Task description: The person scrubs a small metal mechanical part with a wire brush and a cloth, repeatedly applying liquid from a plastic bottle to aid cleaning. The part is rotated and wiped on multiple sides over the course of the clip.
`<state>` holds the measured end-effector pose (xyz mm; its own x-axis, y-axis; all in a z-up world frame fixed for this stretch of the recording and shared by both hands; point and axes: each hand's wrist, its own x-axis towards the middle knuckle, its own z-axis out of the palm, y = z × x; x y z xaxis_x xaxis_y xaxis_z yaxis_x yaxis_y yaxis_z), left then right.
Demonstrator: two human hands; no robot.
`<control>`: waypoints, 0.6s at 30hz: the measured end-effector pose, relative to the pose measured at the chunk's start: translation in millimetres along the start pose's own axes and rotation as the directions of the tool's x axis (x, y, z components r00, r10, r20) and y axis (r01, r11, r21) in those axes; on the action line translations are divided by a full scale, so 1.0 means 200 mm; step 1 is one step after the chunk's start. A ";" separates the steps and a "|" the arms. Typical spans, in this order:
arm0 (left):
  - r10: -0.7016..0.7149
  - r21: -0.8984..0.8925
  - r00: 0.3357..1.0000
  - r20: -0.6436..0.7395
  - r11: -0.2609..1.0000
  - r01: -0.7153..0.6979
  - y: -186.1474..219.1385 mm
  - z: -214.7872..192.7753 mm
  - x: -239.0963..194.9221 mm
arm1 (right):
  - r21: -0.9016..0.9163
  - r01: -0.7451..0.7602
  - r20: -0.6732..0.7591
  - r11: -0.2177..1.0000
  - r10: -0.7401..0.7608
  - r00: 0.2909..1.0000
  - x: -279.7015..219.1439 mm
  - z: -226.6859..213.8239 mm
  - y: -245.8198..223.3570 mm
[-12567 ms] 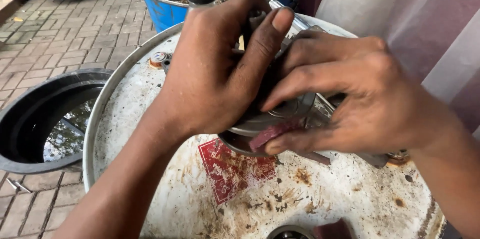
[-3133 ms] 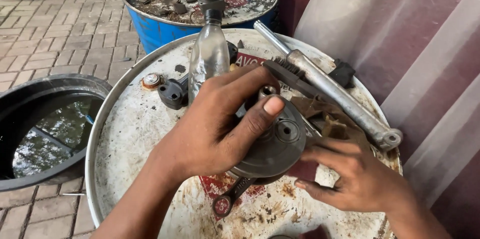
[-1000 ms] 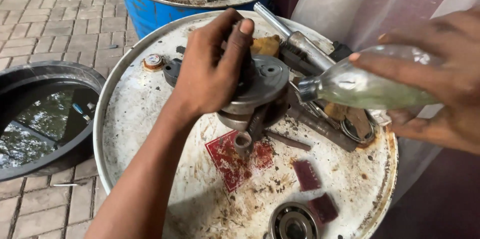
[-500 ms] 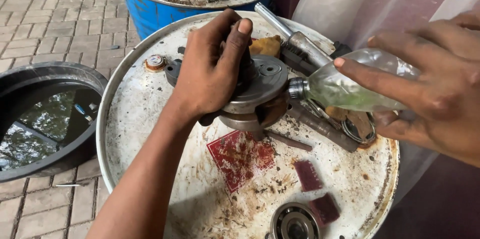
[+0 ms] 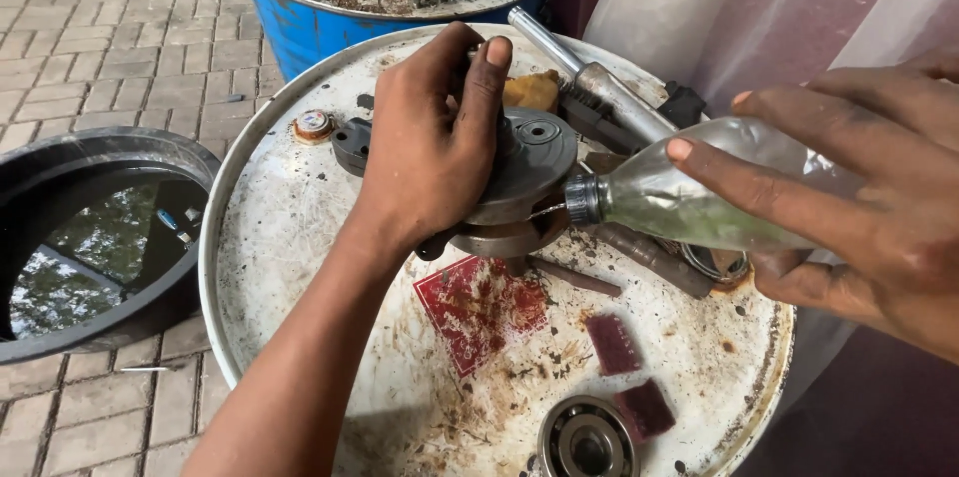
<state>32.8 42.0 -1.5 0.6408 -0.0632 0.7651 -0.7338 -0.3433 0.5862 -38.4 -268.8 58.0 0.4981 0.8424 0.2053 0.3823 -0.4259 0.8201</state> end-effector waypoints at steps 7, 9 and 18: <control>-0.010 0.029 0.999 -0.035 1.000 0.011 -0.01 0.01 0.00 | 0.052 -0.005 -0.038 0.999 0.007 0.999 0.05 -0.04 -0.02; -0.014 0.037 0.999 -0.049 0.999 0.015 -0.01 0.01 0.00 | -0.026 -0.032 -0.018 0.999 0.031 0.999 0.03 -0.01 -0.03; 0.003 0.013 1.000 -0.023 1.000 -0.003 0.02 0.01 -0.01 | 0.275 -0.233 0.192 0.933 0.185 0.964 -0.04 0.01 -0.02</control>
<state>30.2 39.1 -1.0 0.6332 -0.0430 0.7728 -0.7327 -0.3550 0.5806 -41.9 -273.9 52.7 0.7000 0.6701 0.2467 0.4541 -0.6844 0.5705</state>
